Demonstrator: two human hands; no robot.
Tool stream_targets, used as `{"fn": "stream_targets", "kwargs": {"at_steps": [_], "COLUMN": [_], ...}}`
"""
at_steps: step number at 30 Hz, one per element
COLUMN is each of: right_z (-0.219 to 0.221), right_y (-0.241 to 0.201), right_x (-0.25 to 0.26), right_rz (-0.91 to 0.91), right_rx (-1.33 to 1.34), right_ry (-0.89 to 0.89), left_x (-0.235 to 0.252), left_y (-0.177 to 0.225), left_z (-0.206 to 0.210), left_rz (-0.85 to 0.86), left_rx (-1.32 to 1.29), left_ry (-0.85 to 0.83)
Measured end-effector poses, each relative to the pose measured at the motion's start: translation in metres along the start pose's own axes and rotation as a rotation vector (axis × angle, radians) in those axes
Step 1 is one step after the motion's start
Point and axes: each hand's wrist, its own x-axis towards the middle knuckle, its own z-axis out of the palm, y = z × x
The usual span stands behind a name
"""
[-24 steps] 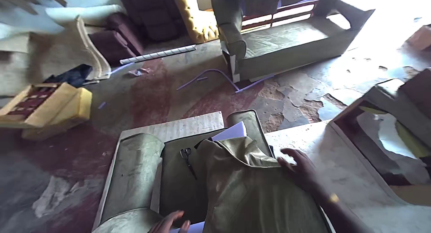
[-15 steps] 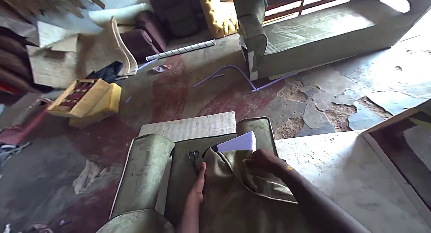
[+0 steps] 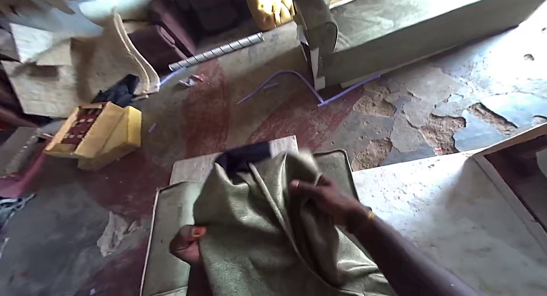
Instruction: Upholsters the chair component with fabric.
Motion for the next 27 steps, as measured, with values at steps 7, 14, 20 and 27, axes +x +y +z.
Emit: {"fn": "stream_targets", "kwargs": {"at_steps": [7, 14, 20, 27], "right_z": [-0.098, -0.15, -0.177, -0.164], "right_y": [0.059, 0.112, 0.134, 0.086], "right_x": [0.02, -0.025, -0.15, -0.177], "right_rz": [-0.316, 0.538, 0.764, 0.5], "right_rx": [-0.81, -0.39, 0.043, -0.012], "right_ry": [0.371, 0.218, -0.383, -0.099], "left_x": [-0.003, -0.055, -0.059, -0.073], "left_y": [-0.102, -0.165, -0.068, -0.11], "left_z": [0.018, -0.026, 0.085, 0.216], "left_rz": [-0.923, -0.69, -0.272, -0.456], "left_rx": [0.742, 1.218, 0.856, 0.879], "left_ry": [0.085, 0.026, -0.646, -1.689]}}
